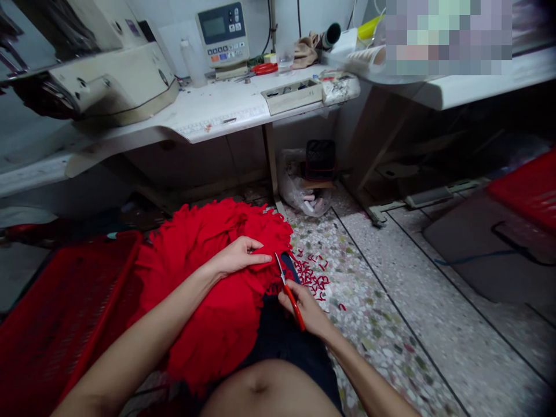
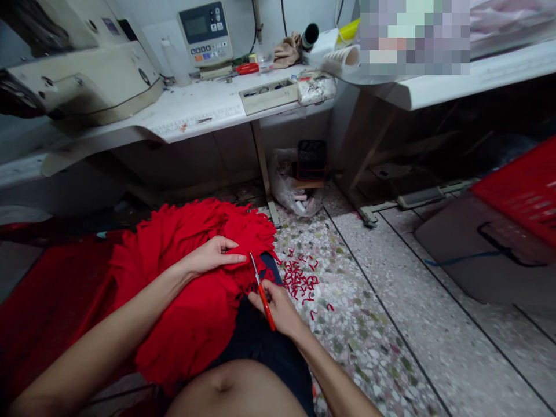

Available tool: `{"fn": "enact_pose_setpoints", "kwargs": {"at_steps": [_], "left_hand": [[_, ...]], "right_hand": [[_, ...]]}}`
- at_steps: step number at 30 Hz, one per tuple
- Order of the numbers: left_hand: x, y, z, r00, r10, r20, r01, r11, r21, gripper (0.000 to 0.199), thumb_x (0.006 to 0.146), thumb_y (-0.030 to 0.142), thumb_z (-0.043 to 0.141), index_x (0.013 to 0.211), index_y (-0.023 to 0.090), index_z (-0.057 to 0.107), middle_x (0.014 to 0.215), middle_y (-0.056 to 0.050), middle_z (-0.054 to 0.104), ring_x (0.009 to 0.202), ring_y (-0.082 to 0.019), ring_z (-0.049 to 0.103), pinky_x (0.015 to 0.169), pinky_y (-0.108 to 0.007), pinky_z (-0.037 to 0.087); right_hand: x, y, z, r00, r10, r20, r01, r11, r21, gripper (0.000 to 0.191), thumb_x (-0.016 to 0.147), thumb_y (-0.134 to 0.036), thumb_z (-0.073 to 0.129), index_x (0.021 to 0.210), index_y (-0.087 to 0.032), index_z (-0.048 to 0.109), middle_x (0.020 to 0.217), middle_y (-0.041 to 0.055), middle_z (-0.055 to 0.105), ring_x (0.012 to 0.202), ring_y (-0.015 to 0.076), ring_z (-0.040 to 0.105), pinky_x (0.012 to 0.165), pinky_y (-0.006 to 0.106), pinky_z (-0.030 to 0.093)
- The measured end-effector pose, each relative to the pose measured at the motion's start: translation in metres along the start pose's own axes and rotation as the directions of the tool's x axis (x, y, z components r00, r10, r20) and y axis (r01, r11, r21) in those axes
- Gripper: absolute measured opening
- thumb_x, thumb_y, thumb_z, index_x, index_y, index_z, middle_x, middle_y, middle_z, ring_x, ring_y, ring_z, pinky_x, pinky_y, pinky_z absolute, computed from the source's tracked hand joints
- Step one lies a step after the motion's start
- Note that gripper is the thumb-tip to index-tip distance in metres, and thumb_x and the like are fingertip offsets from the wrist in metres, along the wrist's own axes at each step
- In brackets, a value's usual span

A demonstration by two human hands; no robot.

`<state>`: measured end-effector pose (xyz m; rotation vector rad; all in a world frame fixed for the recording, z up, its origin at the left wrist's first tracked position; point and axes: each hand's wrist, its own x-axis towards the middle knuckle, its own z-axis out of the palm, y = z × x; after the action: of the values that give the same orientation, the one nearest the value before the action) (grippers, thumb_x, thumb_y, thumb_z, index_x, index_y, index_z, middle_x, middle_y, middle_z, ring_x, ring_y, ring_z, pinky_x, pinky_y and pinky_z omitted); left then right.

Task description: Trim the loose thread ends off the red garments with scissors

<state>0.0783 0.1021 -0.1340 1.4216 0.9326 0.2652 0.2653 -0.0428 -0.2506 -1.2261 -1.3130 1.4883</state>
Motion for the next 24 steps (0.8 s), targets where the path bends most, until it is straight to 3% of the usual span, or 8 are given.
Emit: {"fn": "enact_pose_setpoints", "kwargs": {"at_steps": [3,8,13,16,19,22,24], "left_hand": [[0.001,0.0,0.0,0.997,0.013,0.069,-0.018,0.998,0.06,0.036,0.079,0.045,0.079,0.077,0.009,0.074,0.063,0.003,0.057,0.058,-0.009,0.044,0.057,-0.021,0.031],[0.002,-0.001,0.0,0.982,0.0,0.19,-0.021,0.994,0.111,0.035,0.082,0.043,0.076,0.093,0.01,0.079,0.075,-0.001,0.067,0.065,-0.011,0.051,0.064,-0.022,0.038],[0.002,-0.003,0.0,0.981,-0.013,0.192,-0.02,0.985,0.172,0.036,0.082,0.045,0.075,0.094,0.011,0.079,0.077,-0.001,0.069,0.066,-0.013,0.054,0.064,-0.022,0.04],[-0.003,0.002,-0.001,0.978,0.03,0.208,-0.085,0.962,0.261,0.036,0.086,0.045,0.071,0.092,0.01,0.078,0.074,-0.001,0.066,0.064,-0.012,0.052,0.062,-0.022,0.039],[-0.018,0.013,-0.006,0.93,0.076,0.358,-0.206,0.917,0.341,0.031,0.086,0.041,0.073,0.095,0.012,0.08,0.073,-0.001,0.066,0.064,-0.011,0.051,0.061,-0.021,0.039],[-0.037,0.022,-0.014,0.865,0.035,0.501,-0.237,0.908,0.346,0.029,0.082,0.038,0.078,0.098,0.015,0.082,0.077,-0.004,0.07,0.066,-0.012,0.054,0.063,-0.021,0.042],[-0.047,0.024,-0.018,0.881,0.014,0.473,-0.189,0.926,0.325,0.028,0.083,0.038,0.077,0.098,0.015,0.082,0.079,-0.006,0.072,0.068,-0.013,0.058,0.065,-0.021,0.045]], "right_hand": [[0.0,-0.01,-0.001,0.999,-0.05,0.018,0.051,0.996,-0.072,0.043,0.096,-0.059,0.057,0.078,-0.021,0.047,0.066,-0.0049,0.048,0.059,0.0127,0.048,0.054,0.023,0.036],[0.01,-0.019,0.0,0.996,-0.088,-0.007,0.087,0.993,-0.083,0.043,0.095,-0.056,0.062,0.075,-0.021,0.045,0.065,-0.0059,0.045,0.06,0.0121,0.043,0.055,0.023,0.033],[0.012,-0.01,0.006,0.997,-0.042,-0.068,0.041,0.999,-0.022,0.047,0.088,-0.055,0.071,0.07,-0.022,0.043,0.058,-0.0072,0.042,0.052,0.0109,0.041,0.049,0.022,0.029],[0.004,0.001,0.012,0.993,0.0,-0.119,0.007,0.998,0.056,0.05,0.082,-0.054,0.078,0.066,-0.022,0.042,0.054,-0.008,0.041,0.047,0.0098,0.039,0.045,0.022,0.027],[-0.006,0.013,0.016,0.985,0.042,-0.166,-0.015,0.986,0.164,0.049,0.078,-0.054,0.081,0.067,-0.022,0.045,0.053,-0.0083,0.043,0.044,0.0094,0.041,0.043,0.021,0.03],[-0.009,0.019,0.011,0.959,0.117,-0.258,-0.057,0.972,0.228,0.05,0.075,-0.056,0.083,0.067,-0.022,0.047,0.049,-0.0084,0.046,0.04,0.0101,0.043,0.04,0.021,0.03],[-0.004,0.016,0.005,0.939,0.138,-0.315,-0.064,0.97,0.234,0.049,0.073,-0.056,0.085,0.066,-0.022,0.049,0.046,-0.0075,0.049,0.038,0.0109,0.044,0.039,0.022,0.03]]}}
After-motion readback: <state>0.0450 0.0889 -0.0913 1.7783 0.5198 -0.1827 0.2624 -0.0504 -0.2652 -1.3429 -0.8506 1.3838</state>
